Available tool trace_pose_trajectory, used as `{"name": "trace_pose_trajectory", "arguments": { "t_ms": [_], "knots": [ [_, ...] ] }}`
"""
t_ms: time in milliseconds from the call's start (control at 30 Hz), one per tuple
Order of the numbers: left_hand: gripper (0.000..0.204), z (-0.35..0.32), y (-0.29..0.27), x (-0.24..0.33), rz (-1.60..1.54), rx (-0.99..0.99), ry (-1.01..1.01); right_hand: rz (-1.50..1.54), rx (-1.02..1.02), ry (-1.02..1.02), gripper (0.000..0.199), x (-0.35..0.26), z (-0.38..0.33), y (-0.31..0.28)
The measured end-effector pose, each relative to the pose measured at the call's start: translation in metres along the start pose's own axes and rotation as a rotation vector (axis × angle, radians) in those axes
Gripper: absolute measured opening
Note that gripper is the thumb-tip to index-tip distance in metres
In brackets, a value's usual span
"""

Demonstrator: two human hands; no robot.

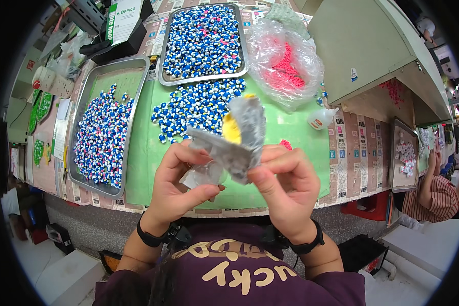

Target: The person pours blue and white capsules from a blue crate into a metal tray, then sits on a stool to handle them. They pick up a small white packet, open it, and use a glue bottle to attach pink pieces to the capsules one by one.

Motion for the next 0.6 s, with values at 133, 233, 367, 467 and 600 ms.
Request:
{"name": "trace_pose_trajectory", "arguments": {
  "t_ms": [133, 233, 367, 467, 600],
  "knots": [
    [0.042, 0.001, 0.0, 0.001, -0.096, 0.005, -0.008, -0.131, 0.015, -0.067, 0.015, -0.003, 0.0, 0.0],
    [0.043, 0.003, 0.001, 0.0, -0.089, -0.013, 0.026, -0.297, -0.016, -0.165, 0.019, -0.002, 0.001, 0.004],
    [0.044, -0.001, 0.0, -0.001, 0.007, 0.019, -0.069, -0.393, -0.101, -0.239, 0.022, -0.002, 0.002, 0.014],
    [0.045, 0.0, 0.003, 0.001, -0.015, 0.079, -0.153, -0.295, -0.17, -0.171, 0.02, -0.002, -0.004, 0.011],
    [0.042, 0.003, 0.0, 0.001, -0.055, 0.001, -0.132, -0.076, 0.019, -0.06, 0.012, -0.004, -0.006, -0.003]
  ]
}}
Point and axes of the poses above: each hand's wrist, its own z-axis towards the middle knuckle, its own y-axis out of the palm, x = y × z, the point moved 2 cm from there along z, towards the middle knuckle, and after that the axes turned 7 degrees about y, right-handed, at the moved point
